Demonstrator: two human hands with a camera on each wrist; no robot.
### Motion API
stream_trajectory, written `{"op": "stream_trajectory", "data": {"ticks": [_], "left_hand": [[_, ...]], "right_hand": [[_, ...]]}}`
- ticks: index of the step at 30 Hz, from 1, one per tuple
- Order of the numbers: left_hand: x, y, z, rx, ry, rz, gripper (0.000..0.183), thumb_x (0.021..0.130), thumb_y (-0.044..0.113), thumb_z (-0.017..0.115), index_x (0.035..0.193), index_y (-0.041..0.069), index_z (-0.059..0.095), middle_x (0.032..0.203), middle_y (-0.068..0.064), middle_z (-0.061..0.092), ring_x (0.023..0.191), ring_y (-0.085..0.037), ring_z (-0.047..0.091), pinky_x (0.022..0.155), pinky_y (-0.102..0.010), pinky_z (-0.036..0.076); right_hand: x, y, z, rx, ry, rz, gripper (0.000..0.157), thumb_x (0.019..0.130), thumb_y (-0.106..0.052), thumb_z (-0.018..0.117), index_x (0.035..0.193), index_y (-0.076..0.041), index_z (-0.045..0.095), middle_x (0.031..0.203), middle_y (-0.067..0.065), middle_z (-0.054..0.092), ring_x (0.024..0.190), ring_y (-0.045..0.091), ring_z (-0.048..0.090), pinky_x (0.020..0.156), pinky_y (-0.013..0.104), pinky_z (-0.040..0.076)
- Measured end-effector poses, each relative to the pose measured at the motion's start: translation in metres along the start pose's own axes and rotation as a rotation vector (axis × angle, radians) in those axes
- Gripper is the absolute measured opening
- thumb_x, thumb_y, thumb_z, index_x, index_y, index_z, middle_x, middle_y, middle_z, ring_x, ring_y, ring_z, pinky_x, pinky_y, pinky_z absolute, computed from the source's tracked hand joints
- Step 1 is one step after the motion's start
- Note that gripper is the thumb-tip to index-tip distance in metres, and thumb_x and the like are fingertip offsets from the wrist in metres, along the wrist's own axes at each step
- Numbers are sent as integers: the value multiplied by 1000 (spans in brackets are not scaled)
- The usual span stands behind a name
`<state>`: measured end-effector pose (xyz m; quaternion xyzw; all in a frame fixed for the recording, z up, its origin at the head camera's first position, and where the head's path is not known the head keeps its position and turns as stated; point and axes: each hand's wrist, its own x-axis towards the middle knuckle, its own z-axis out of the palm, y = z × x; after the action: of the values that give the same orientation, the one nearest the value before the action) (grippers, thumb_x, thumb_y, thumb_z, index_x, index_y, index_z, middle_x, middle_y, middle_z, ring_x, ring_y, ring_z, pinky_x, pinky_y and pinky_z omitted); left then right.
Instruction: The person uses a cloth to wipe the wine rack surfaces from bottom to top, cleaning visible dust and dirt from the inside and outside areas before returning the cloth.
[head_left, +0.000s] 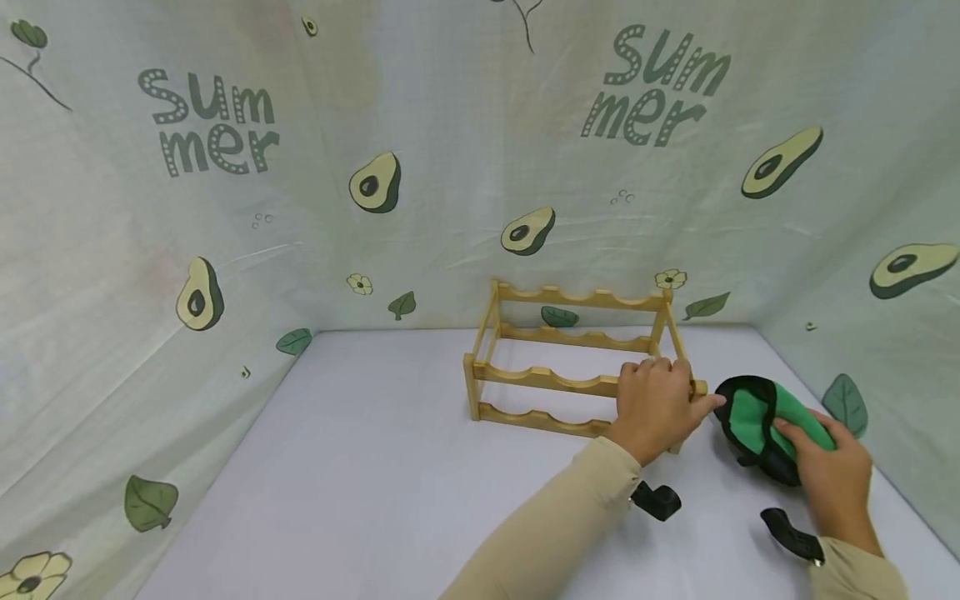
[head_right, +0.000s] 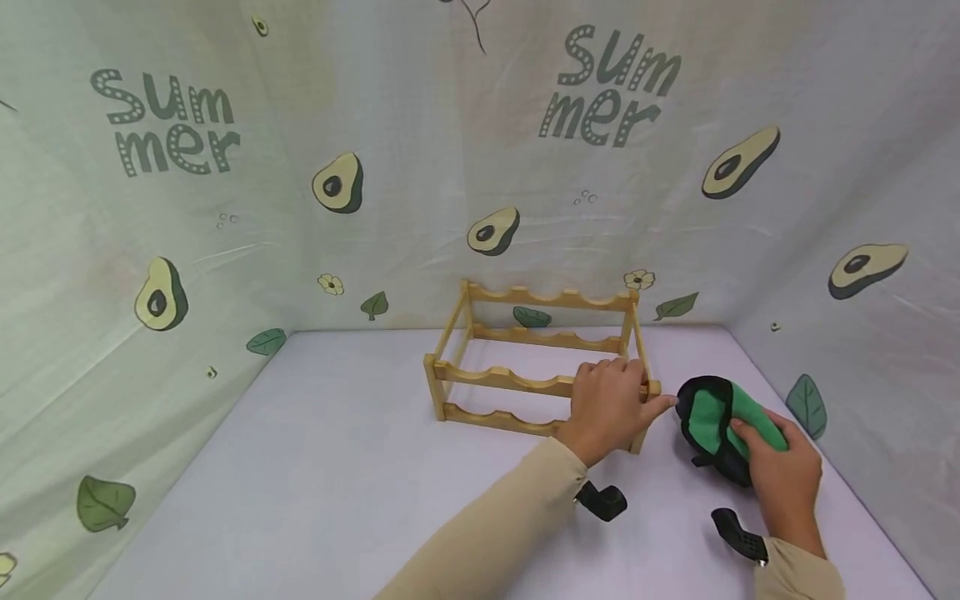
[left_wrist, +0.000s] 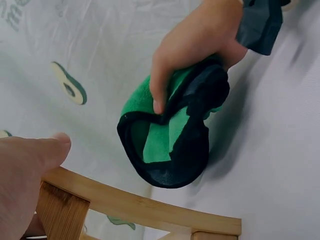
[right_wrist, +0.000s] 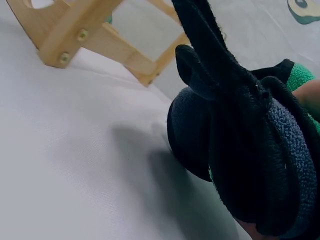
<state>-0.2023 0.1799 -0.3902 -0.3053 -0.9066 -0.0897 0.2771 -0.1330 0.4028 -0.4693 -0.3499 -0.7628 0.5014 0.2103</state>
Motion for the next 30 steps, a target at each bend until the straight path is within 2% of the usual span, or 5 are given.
{"op": "stream_trajectory", "data": {"ticks": [5, 10, 14, 23, 30], "left_hand": [[-16, -3, -9, 38, 91, 37, 46, 90, 66, 59, 67, 27, 60, 65, 10, 53, 62, -7, 56, 54, -25, 37], [-31, -11, -22, 13, 214, 103, 42, 82, 43, 65, 51, 25, 42, 54, 10, 33, 46, -6, 31, 44, -24, 14], [-42, -16, -29, -18, 223, 153, 40, 77, 36, 68, 52, 26, 40, 55, 11, 27, 48, -5, 20, 44, -21, 12], [-65, -21, -38, -164, 181, 232, 33, 77, 33, 70, 58, 24, 44, 59, 12, 35, 52, -3, 31, 49, -19, 17], [-75, -27, -42, -203, 164, 310, 33, 78, 33, 68, 59, 25, 42, 60, 12, 34, 52, -2, 29, 49, -17, 16]], "right_hand": [[-2, 0, 3, 25, -13, 8, 62, 86, -48, 76, 140, -21, 60, 126, 2, 55, 116, 20, 44, 78, 14, 35], [-3, -2, 5, 26, -25, 24, 67, 88, -49, 75, 145, -21, 55, 135, 4, 51, 123, 22, 42, 94, 23, 37], [-2, -2, 5, 20, -24, 32, 70, 89, -49, 73, 149, -20, 51, 139, 3, 49, 125, 22, 41, 103, 30, 36], [-1, 1, 5, 16, -35, 35, 70, 89, -51, 72, 149, -22, 50, 140, -3, 50, 126, 21, 41, 108, 33, 34], [-1, 0, 1, 17, -8, 55, 70, 89, -51, 72, 149, -23, 50, 141, 1, 49, 130, 21, 38, 109, 32, 33]]}}
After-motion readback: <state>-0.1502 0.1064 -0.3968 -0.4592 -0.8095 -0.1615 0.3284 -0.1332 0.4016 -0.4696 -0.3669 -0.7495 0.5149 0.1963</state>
